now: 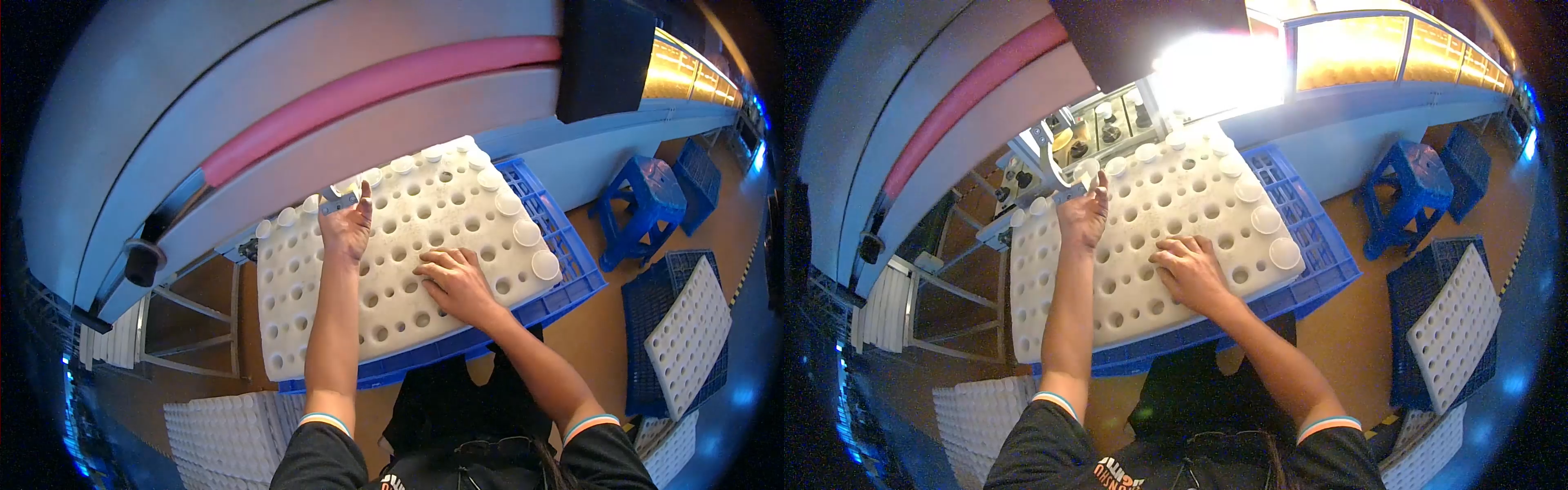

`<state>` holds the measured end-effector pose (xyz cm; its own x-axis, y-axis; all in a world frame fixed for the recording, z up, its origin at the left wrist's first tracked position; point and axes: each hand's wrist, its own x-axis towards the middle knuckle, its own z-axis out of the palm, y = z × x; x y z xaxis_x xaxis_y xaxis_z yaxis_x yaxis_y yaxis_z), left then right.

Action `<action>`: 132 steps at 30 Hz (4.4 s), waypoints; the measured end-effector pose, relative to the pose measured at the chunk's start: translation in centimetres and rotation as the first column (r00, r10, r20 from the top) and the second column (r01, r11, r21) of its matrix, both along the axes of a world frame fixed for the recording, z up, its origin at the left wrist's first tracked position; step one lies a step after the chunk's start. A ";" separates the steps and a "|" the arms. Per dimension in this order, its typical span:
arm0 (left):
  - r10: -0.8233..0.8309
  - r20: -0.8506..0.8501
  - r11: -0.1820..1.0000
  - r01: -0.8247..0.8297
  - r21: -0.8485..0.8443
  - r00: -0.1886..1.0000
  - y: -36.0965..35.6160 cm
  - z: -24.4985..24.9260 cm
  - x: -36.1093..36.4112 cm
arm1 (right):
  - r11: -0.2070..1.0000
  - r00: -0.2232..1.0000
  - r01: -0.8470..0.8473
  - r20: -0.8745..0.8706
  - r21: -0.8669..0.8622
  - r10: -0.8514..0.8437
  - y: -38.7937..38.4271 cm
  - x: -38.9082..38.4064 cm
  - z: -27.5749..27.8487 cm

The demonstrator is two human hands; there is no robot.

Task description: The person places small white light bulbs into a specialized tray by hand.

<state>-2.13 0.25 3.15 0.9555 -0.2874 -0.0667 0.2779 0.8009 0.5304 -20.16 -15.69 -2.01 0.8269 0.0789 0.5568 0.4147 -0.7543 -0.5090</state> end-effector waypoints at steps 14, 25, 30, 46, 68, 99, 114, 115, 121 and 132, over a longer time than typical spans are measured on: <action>-0.075 0.067 0.953 0.052 0.298 0.995 4.5 -2.3 -4.5 | 0.998 1.000 -0.017 0.001 0.055 0.017 -0.1 0.2 -0.5; 0.428 0.164 0.807 -0.457 0.375 0.889 22.2 -1.9 0.7 | 0.998 0.999 -0.005 -0.038 -0.065 0.002 0.5 -0.2 1.0; 0.375 0.111 0.612 -0.336 0.716 0.920 22.1 -2.1 3.5 | 0.996 0.999 0.010 -0.037 -0.091 -0.013 0.5 0.0 1.0; 0.581 0.136 0.675 -0.569 0.470 0.802 18.2 -4.9 0.5 | 0.998 0.999 0.000 -0.041 -0.057 -0.003 0.3 -0.1 0.5; -0.095 0.021 0.995 0.095 -0.028 0.995 -0.7 -0.9 1.6 | 1.000 0.999 -0.015 -0.041 -0.026 0.014 0.1 -0.1 0.6; 0.137 0.371 -0.052 -0.368 0.928 0.918 23.5 -3.7 -1.2 | 0.998 1.000 -0.014 0.012 0.057 0.013 -0.1 -0.2 -0.4; 0.313 0.184 0.625 -0.348 0.699 0.932 13.5 -2.2 -6.6 | 0.998 0.998 0.016 0.065 0.065 -0.020 0.0 0.0 -1.3; 0.249 0.111 0.714 -0.259 0.650 0.962 12.8 -2.6 -6.1 | 0.997 0.998 0.018 0.066 0.069 -0.023 0.0 -0.1 -1.3; 0.005 0.035 0.940 -0.017 0.341 0.999 8.4 -2.1 -5.4 | 0.996 0.996 0.026 0.080 0.087 -0.033 0.1 0.0 -1.4; -0.303 0.101 0.951 0.308 -0.034 0.948 1.3 0.3 1.6 | 0.995 0.997 0.018 0.073 0.103 -0.026 0.1 0.0 -1.2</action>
<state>-0.49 1.60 3.42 0.8227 -0.5670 0.0399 0.4645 0.7111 0.5278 -20.14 -15.63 -3.19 0.7840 0.0009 0.6207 0.4380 -0.7094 -0.5522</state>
